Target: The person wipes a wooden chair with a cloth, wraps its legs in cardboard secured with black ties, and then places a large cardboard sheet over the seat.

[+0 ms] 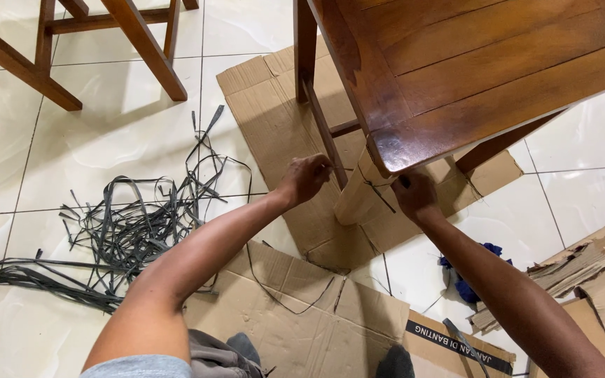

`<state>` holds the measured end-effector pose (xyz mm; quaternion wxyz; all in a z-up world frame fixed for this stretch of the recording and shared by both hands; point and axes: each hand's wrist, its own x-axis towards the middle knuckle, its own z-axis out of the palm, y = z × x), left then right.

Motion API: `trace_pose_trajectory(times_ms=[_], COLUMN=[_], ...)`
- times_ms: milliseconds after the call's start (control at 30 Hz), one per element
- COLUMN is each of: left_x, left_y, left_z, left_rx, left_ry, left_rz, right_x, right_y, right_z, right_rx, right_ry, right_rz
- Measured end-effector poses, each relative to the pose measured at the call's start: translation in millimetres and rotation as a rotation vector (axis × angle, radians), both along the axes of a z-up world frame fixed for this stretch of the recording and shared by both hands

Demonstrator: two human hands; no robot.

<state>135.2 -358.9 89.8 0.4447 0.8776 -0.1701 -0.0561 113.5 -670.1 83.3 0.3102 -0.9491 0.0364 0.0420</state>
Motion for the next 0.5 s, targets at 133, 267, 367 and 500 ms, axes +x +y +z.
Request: trace_pose_trajectory(times_ms=[133, 267, 367, 500], left_x=[-25.5, -49.5, -67.8, -78.8], left_y=[13.9, 16.9, 12.7, 7.8], left_z=[9.7, 9.4, 25.6, 38.7], left_rx=[0.009, -0.034, -0.088, -0.095], left_ry=[-0.015, 0.083, 0.127, 0.084], left_rz=[0.013, 0.039, 0.03, 0.017], right_x=[-44.1, -65.9, -85.8, -102.3], right_y=[21.7, 23.7, 28.1, 33.6], right_z=[67.7, 61.5, 61.3, 60.8], right_rx=[0.013, 0.027, 0.106, 0.25], right_ry=[0.015, -0.039, -0.086, -0.067], right_rz=[0.039, 0.023, 0.016, 0.0])
